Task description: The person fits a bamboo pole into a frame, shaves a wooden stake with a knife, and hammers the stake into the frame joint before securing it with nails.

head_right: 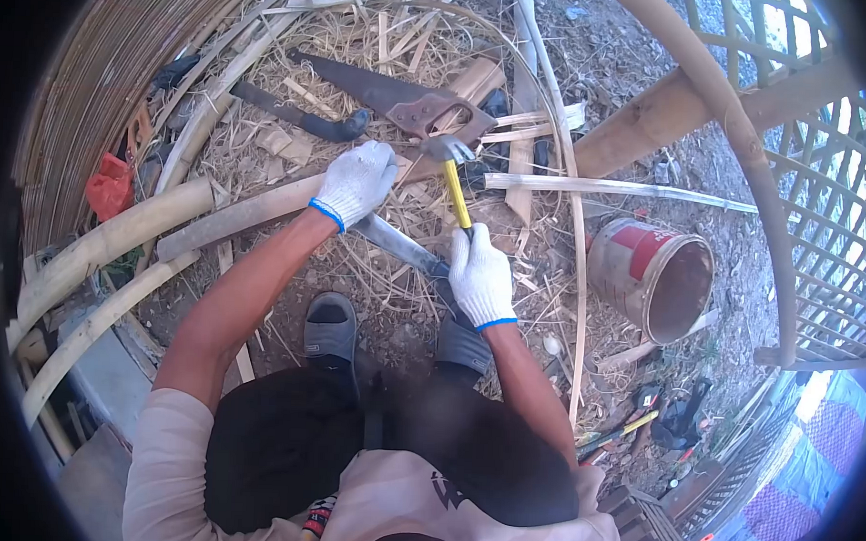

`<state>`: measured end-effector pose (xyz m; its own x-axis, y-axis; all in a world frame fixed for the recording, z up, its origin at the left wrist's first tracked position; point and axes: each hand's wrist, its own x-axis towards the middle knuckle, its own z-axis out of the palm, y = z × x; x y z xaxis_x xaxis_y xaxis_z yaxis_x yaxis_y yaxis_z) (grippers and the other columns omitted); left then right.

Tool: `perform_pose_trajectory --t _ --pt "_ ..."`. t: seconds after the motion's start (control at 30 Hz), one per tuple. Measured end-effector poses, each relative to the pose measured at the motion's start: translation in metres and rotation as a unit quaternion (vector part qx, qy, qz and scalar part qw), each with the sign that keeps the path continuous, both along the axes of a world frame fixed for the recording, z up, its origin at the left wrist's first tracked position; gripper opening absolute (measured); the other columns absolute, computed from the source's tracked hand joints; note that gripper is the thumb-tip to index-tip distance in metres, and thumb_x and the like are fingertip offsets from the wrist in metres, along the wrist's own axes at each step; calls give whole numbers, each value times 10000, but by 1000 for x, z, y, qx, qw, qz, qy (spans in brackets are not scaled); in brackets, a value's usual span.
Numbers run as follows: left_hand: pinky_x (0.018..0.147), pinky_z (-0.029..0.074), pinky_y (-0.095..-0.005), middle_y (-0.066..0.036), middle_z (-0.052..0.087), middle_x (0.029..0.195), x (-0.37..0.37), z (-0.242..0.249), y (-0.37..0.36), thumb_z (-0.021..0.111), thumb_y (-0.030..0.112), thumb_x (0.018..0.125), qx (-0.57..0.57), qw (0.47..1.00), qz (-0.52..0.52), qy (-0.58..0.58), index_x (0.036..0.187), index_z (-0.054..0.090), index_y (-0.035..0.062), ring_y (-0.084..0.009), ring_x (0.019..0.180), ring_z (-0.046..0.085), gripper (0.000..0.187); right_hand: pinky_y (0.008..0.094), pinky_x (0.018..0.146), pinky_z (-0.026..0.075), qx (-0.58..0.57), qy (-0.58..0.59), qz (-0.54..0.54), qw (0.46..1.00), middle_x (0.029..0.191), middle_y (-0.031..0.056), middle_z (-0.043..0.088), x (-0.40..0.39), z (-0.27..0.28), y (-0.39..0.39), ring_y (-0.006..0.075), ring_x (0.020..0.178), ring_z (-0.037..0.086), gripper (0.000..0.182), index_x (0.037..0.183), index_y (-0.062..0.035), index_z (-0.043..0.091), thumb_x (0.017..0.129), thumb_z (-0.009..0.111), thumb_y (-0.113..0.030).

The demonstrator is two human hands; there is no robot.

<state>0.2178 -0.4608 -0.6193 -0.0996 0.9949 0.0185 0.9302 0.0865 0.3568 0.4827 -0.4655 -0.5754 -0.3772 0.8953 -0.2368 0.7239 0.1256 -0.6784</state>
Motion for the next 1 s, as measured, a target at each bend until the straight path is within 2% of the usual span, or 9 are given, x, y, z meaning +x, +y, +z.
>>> perform_pose_trajectory --t 0.1,0.3,0.4,0.5,0.6,0.7,0.83,0.9,1.0 --pt "773 622 -471 -184 727 947 5 12 4 609 191 977 -26 999 -7 37 981 673 45 -345 897 762 159 577 622 509 -17 6 7 1000 770 297 682 2 -1 -2 513 726 688 224 1075 -28 577 1083 584 -251" --pt "701 628 -458 -177 723 953 14 14 9 615 148 959 -59 992 -29 110 1079 618 31 -331 850 771 167 567 609 499 -25 47 -11 999 726 281 668 5 -14 -19 496 693 682 228 1107 -27 604 1081 589 -253" --pt "722 628 -452 -159 717 952 14 11 8 604 144 965 -48 990 -51 119 1109 597 39 -321 865 763 178 564 610 501 -34 41 -11 999 705 276 660 6 -19 -21 493 689 682 227 1109 -31 611 1081 588 -255" --pt "790 604 -475 -153 706 940 11 8 2 606 170 990 -5 997 -35 62 1081 608 51 -340 909 738 150 569 617 503 -23 55 -1 998 712 278 662 7 -21 -17 496 700 683 227 1095 -34 610 1080 588 -260" --pt "857 548 -521 -166 695 988 11 2 -4 585 207 1032 36 997 31 -57 1053 623 80 -386 972 694 134 572 626 507 -30 61 14 998 731 282 672 6 -17 -18 499 712 685 230 1091 -36 608 1080 590 -265" --pt "882 524 -548 -176 690 977 18 1 -6 576 204 1036 46 990 85 -101 1039 636 83 -413 982 678 135 569 637 515 -39 49 20 998 748 286 679 0 -15 -19 501 724 689 238 1095 -36 611 1083 587 -273" --pt "880 539 -527 -167 699 966 18 7 -4 599 212 1023 12 998 47 -38 1029 637 74 -398 961 689 143 562 646 521 -45 52 9 998 759 292 684 -8 -12 -19 504 739 693 253 1096 -33 618 1089 574 -282" --pt "891 551 -503 -154 706 954 18 11 -4 621 222 1016 -9 1000 7 18 1006 642 64 -382 934 698 159 562 647 518 -84 52 -14 995 761 291 684 -9 -9 -16 504 742 694 257 1091 -31 621 1091 567 -282" --pt "890 555 -521 -162 714 972 20 12 2 641 251 987 -19 999 32 -2 994 673 65 -389 931 699 189 562 650 510 -86 52 -13 995 776 300 681 -4 -8 -16 503 757 697 267 1096 -22 622 1093 560 -281"
